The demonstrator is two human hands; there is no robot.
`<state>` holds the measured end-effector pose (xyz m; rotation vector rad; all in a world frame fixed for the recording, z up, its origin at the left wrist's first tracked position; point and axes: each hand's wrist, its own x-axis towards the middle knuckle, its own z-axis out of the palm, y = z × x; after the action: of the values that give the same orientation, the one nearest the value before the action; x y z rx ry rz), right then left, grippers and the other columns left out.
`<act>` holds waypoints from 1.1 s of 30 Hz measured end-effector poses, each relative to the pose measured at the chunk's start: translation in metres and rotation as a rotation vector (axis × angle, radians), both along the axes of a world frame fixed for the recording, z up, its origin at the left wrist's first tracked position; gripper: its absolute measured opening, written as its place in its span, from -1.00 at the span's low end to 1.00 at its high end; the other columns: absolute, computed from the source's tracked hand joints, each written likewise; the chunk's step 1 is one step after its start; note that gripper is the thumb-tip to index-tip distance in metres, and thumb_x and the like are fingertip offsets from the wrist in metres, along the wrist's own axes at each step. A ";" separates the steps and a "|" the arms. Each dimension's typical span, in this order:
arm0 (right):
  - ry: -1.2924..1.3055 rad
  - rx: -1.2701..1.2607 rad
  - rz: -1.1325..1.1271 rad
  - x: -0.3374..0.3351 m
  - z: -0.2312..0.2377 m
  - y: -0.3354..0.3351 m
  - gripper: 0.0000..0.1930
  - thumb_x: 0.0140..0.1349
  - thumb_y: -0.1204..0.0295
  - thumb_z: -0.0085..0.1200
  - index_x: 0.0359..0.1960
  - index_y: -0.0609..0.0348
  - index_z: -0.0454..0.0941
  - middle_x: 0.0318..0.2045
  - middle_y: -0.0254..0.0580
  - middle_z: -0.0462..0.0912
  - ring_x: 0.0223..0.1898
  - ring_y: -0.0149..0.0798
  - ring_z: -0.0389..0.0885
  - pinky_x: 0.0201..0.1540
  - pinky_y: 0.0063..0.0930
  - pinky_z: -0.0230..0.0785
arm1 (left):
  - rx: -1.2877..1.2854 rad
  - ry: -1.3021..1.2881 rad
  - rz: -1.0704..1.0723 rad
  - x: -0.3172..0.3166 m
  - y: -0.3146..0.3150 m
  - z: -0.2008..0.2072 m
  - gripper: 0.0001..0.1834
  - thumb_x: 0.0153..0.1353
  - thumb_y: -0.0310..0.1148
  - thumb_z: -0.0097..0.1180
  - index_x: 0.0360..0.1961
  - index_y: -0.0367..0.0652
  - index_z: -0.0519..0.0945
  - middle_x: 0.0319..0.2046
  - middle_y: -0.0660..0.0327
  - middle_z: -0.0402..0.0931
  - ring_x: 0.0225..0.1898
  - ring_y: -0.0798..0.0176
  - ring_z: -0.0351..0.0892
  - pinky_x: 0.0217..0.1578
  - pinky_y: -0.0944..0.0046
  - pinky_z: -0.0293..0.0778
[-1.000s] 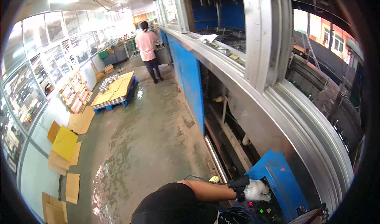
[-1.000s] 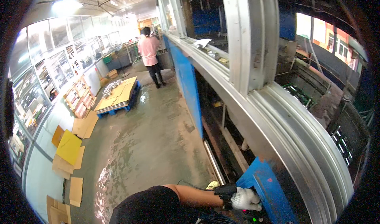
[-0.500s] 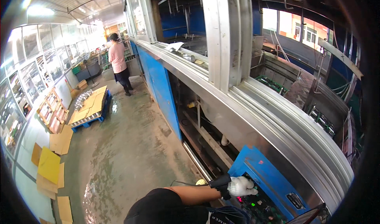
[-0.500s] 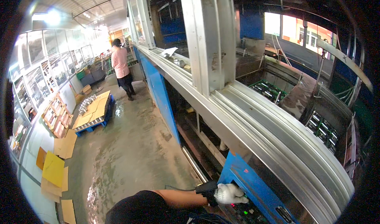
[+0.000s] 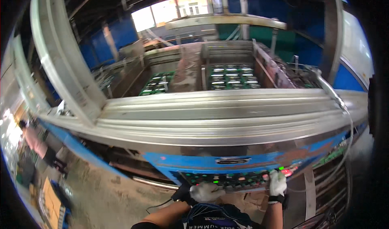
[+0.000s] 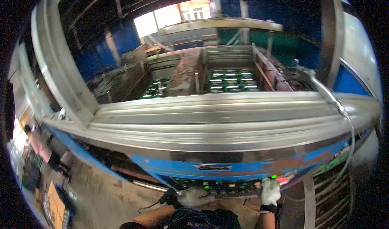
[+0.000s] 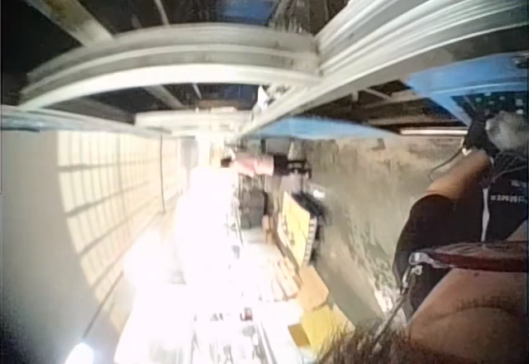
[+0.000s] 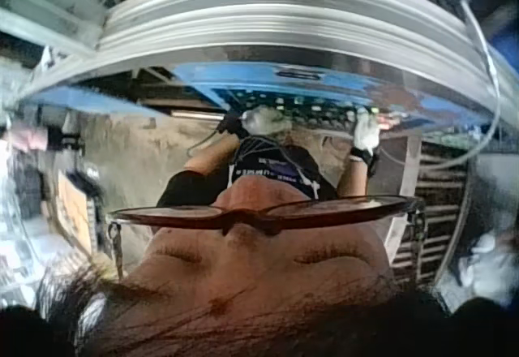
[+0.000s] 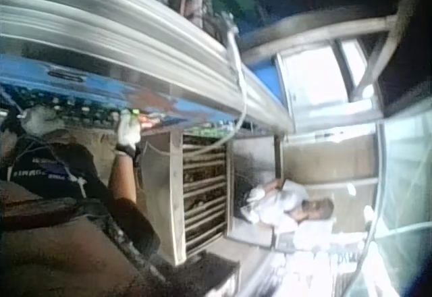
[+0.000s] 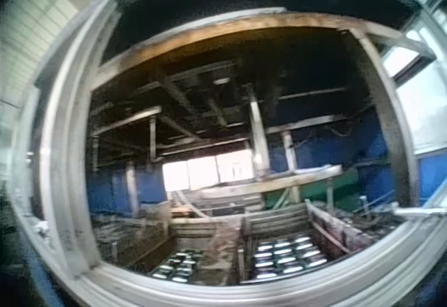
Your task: Inspecting, cleaning with an air nozzle, and organizing engine pistons in an industrial cleaning machine.
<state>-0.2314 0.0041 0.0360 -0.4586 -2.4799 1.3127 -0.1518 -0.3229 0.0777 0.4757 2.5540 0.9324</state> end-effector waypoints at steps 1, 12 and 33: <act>0.047 -0.263 0.070 0.004 0.019 -0.009 -0.78 0.29 0.30 0.10 -0.38 0.17 0.64 -0.53 -0.19 0.72 -0.51 -0.39 0.66 -0.41 -0.45 0.48 | -0.015 -0.105 -0.041 -0.011 0.012 -0.005 -0.40 0.32 0.22 -0.04 -0.15 -0.16 0.66 -0.34 -0.03 0.65 -0.28 0.00 0.69 -0.20 0.07 0.55; -0.262 -0.434 0.206 0.011 0.047 0.005 -0.75 0.34 0.27 -0.01 -0.37 0.14 0.63 -0.60 -0.29 0.64 -0.70 -0.42 0.48 -0.64 -0.48 0.31 | 0.272 -0.317 -0.111 -0.034 0.155 0.053 -0.27 0.23 0.03 0.25 0.29 -0.22 0.41 0.08 0.04 0.52 0.12 0.15 0.49 0.18 0.24 0.35; 0.103 0.267 0.293 0.082 0.272 0.016 -0.61 0.30 0.06 0.11 -0.19 0.17 0.67 -0.35 0.02 0.68 -0.24 -0.05 0.68 -0.17 -0.27 0.51 | 1.273 -0.770 0.267 -0.081 0.274 -0.044 -0.47 0.30 -0.28 0.12 0.26 -0.21 0.41 0.15 0.21 0.51 0.20 0.25 0.44 0.23 0.20 0.26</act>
<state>-0.1489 0.0206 0.3085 0.0353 -2.6534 1.0439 -0.2323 -0.0489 0.0335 0.0173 1.1159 2.2320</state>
